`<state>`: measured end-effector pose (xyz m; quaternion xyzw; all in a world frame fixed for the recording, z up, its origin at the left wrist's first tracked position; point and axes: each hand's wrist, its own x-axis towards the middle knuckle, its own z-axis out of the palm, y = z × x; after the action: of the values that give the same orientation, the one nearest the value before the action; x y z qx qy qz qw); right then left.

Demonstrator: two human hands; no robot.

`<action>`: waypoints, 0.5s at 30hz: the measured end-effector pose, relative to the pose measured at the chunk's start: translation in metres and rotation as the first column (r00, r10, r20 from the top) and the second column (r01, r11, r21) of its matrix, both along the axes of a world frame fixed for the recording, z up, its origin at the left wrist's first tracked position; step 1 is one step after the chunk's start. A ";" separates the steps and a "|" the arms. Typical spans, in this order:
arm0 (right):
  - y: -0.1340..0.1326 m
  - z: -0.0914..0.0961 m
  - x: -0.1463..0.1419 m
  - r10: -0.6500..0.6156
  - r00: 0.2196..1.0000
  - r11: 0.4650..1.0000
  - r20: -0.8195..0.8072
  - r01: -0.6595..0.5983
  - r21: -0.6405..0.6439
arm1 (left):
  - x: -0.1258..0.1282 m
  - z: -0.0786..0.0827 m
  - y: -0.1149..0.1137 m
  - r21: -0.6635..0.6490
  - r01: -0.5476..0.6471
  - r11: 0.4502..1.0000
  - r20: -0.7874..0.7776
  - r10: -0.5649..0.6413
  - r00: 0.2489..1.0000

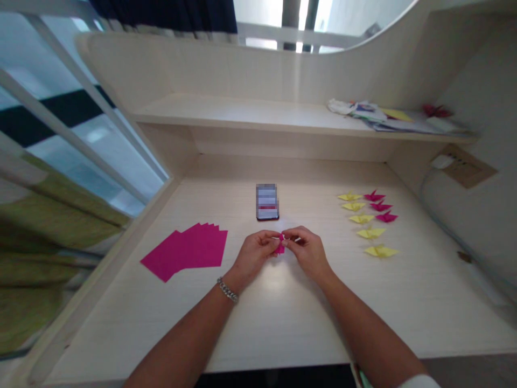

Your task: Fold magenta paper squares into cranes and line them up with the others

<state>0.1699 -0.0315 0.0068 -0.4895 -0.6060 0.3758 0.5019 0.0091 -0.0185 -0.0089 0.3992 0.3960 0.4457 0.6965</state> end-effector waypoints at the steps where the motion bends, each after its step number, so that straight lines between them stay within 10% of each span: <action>1: 0.000 0.000 0.000 0.001 1.000 1.000 -0.005 -0.001 -0.009 | 0.000 0.000 0.000 -0.002 0.007 1.000 0.001 -0.007 1.000; 15: 0.000 0.001 -0.002 -0.029 0.994 0.988 -0.104 0.012 -0.157 | -0.003 -0.001 0.001 0.038 0.039 0.999 -0.058 -0.036 0.998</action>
<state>0.1684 -0.0316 0.0075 -0.5129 -0.5421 0.4423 0.4973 0.0061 -0.0174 -0.0099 0.4328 0.3995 0.4287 0.6851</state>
